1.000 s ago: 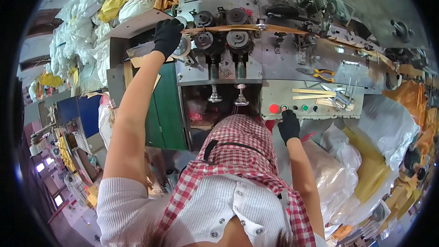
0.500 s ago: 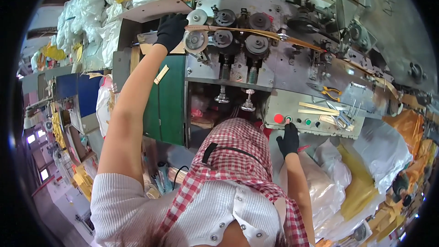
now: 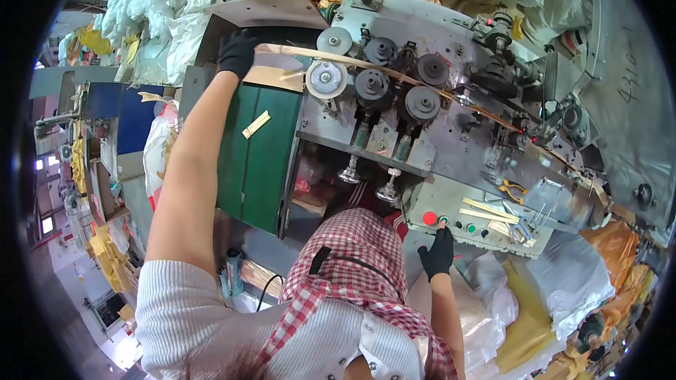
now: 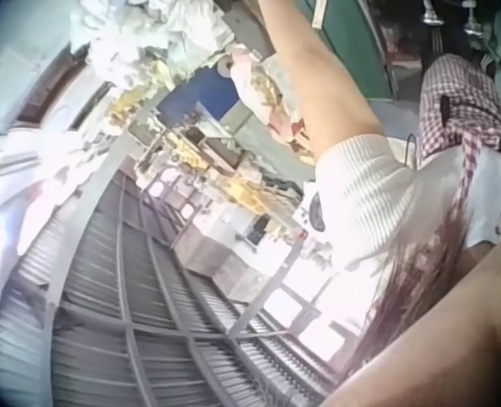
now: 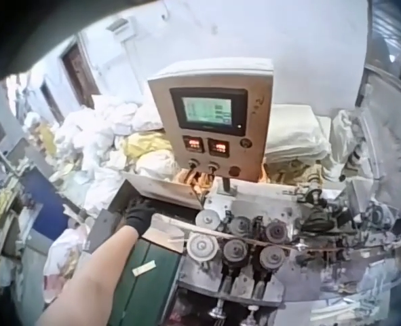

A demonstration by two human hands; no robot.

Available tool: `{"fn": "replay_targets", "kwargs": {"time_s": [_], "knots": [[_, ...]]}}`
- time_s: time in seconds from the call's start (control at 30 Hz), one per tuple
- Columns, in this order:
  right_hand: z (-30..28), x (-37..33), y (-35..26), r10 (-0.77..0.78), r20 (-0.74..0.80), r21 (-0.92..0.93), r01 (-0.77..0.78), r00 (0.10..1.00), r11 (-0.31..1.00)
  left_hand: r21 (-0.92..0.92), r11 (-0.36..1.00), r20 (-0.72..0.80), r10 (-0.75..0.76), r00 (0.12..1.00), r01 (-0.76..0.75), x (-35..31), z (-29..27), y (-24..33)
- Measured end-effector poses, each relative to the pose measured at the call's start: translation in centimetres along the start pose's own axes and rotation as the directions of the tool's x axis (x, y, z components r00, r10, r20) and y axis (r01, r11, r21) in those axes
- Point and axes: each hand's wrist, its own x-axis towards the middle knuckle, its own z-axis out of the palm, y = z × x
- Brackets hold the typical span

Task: Operating an industrial machine to process wooden sticks by feeding them into the intake and managing the output.

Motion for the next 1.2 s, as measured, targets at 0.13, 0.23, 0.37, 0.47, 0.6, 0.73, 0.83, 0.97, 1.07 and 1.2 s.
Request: {"fn": "replay_targets", "kwargs": {"time_s": [0.13, 0.23, 0.37, 0.47, 0.6, 0.73, 0.83, 0.97, 1.07, 1.2], "knots": [[-0.3, 0.0, -0.3, 0.031, 0.024, 0.014, -0.032, 0.999, 0.999, 0.01, 0.997, 0.124, -0.077, 0.989, 0.076, -1.2, 2.3, -5.5], [-0.7, -0.8, 0.0, 0.046, 0.011, 0.001, -0.046, 0.999, 0.999, -0.031, 0.947, 0.128, -0.312, 0.941, 0.319, -3.2, 2.6, -6.8], [-0.2, 0.4, -1.2, -0.132, 0.064, 0.068, 0.128, 0.989, 0.989, 0.154, 0.652, -0.223, -0.709, 0.669, 0.743, -15.7, 7.9, -25.3], [-1.1, -1.3, 0.3, -0.009, 0.035, 0.0, 0.009, 0.999, 1.0, 0.155, 0.699, 0.101, -0.714, 0.693, 0.698, -17.9, 1.8, -14.5], [-0.9, -1.0, 0.6, -0.111, 0.069, 0.019, 0.11, 0.991, 0.994, 0.146, 0.477, -0.066, -0.869, 0.49, 0.866, -28.7, -3.5, -17.1], [-1.4, -0.9, 1.3, -0.13, 0.137, -0.012, 0.133, 0.982, 0.991, 0.202, 0.32, -0.063, -0.939, 0.338, 0.926, -36.7, -5.4, -15.8], [-1.6, -0.9, 2.3, -0.2, 0.169, -0.038, 0.209, 0.965, 0.977, 0.25, 0.272, -0.049, -0.955, 0.293, 0.929, -42.8, -5.5, -13.7], [-1.5, -0.7, 3.2, -0.237, 0.213, -0.094, 0.261, 0.948, 0.961, 0.29, 0.265, 0.072, -0.964, 0.256, 0.92, -49.4, -5.1, -9.1], [-1.7, -0.8, 3.4, -0.271, 0.226, -0.098, 0.299, 0.936, 0.949, 0.344, 0.239, 0.123, -0.97, 0.209, 0.908, -53.6, -4.7, -5.0], [-0.9, -0.8, 4.2, -0.33, 0.232, -0.177, 0.373, 0.915, 0.911, 0.351, 0.35, 0.454, -0.875, 0.169, 0.869, -55.9, -5.2, -1.0]]}}
